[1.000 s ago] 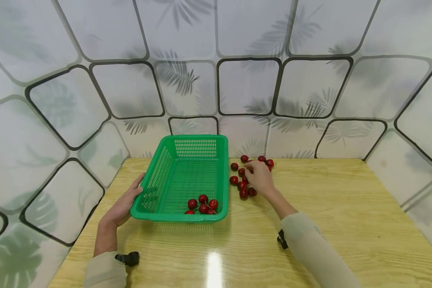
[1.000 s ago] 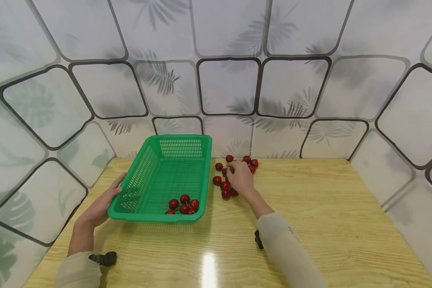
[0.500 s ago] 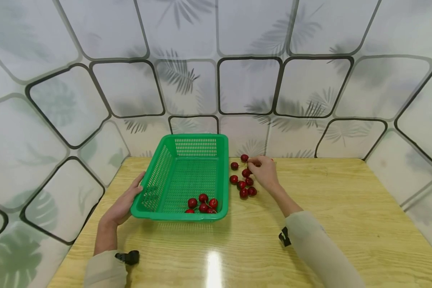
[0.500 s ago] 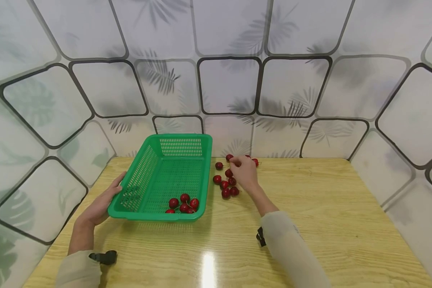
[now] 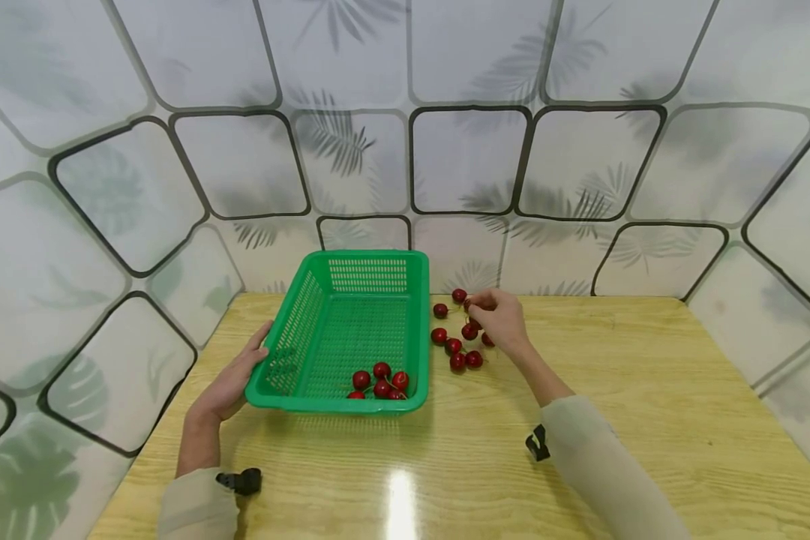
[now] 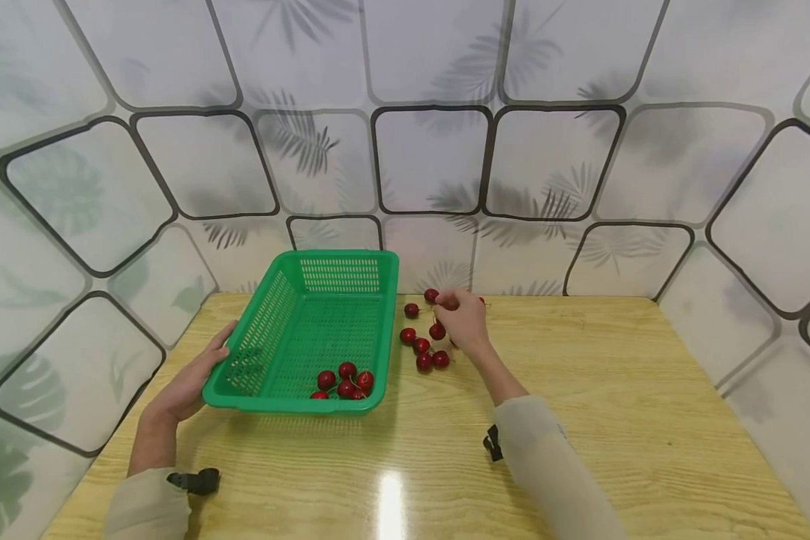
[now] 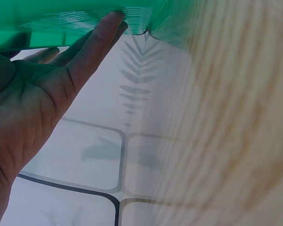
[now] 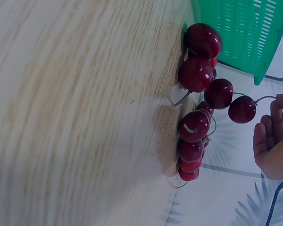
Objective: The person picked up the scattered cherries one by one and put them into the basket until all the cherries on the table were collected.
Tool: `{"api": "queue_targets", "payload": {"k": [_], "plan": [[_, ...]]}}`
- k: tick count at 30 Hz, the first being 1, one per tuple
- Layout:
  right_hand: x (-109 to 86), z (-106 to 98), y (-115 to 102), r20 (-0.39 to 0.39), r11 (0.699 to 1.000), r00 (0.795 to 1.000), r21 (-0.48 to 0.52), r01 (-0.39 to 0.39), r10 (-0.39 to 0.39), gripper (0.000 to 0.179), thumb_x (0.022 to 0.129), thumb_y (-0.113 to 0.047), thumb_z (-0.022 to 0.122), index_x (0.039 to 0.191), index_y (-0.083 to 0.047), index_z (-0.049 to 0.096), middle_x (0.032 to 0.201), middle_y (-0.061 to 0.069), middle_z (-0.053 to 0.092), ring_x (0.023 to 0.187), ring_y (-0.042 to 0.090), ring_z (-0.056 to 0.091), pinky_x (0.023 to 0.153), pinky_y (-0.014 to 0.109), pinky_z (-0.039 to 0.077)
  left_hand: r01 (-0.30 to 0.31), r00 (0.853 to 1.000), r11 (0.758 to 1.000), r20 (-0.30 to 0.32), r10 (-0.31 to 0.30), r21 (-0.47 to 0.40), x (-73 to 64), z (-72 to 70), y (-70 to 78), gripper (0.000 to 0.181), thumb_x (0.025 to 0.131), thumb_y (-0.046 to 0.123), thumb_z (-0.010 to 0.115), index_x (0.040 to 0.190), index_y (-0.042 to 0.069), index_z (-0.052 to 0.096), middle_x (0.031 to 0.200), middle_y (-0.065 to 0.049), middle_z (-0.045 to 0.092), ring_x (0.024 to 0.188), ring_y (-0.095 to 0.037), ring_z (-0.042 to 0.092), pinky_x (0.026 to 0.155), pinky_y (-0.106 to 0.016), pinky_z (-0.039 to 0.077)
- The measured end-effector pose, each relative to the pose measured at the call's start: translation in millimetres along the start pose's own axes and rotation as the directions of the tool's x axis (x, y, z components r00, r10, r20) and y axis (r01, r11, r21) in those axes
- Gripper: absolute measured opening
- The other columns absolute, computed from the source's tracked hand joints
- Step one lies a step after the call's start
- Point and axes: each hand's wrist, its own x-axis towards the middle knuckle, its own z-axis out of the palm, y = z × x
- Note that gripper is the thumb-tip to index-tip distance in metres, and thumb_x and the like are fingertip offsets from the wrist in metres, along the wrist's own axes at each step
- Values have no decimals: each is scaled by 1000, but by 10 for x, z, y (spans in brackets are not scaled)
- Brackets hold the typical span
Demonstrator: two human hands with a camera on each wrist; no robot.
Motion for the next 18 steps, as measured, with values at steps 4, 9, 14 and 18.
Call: {"api": "queue_targets", "payload": {"k": [4,9,14,18], "plan": [[-6,-47,32,55,999,998,-48,24,-22,21,92,-5,63,108,5,71,102,19,70,92,30,64,77,35,50,6,1000,1000,-3,-6,-9,0,8,8,65,111,37,25,159,22,-17,163,-18,-14,92,-9,63,82,-24,52],[-14,-94,92,133,987,990,-152,58,-38,19,92,-1,61,105,5,73,104,20,70,86,28,62,68,32,49,11,1000,1000,-6,-11,-9,-6,13,17,65,111,37,25,159,22,-17,162,-18,-15,91,-9,62,81,-24,51],[-32,-113,144,136,980,991,-197,32,-5,20,91,1,58,104,6,73,101,21,71,81,28,61,63,32,46,12,1000,1000,-9,-12,-10,-6,15,18,65,111,37,25,159,22,-16,162,-18,-14,88,-9,63,80,-24,52],[-38,-127,161,84,977,996,-214,-1,19,18,92,-2,60,104,4,73,102,20,71,84,29,63,66,33,49,14,1000,1000,-9,-14,-14,-2,16,16,65,111,37,25,159,22,-16,162,-19,-13,86,-9,63,80,-24,52]]}}
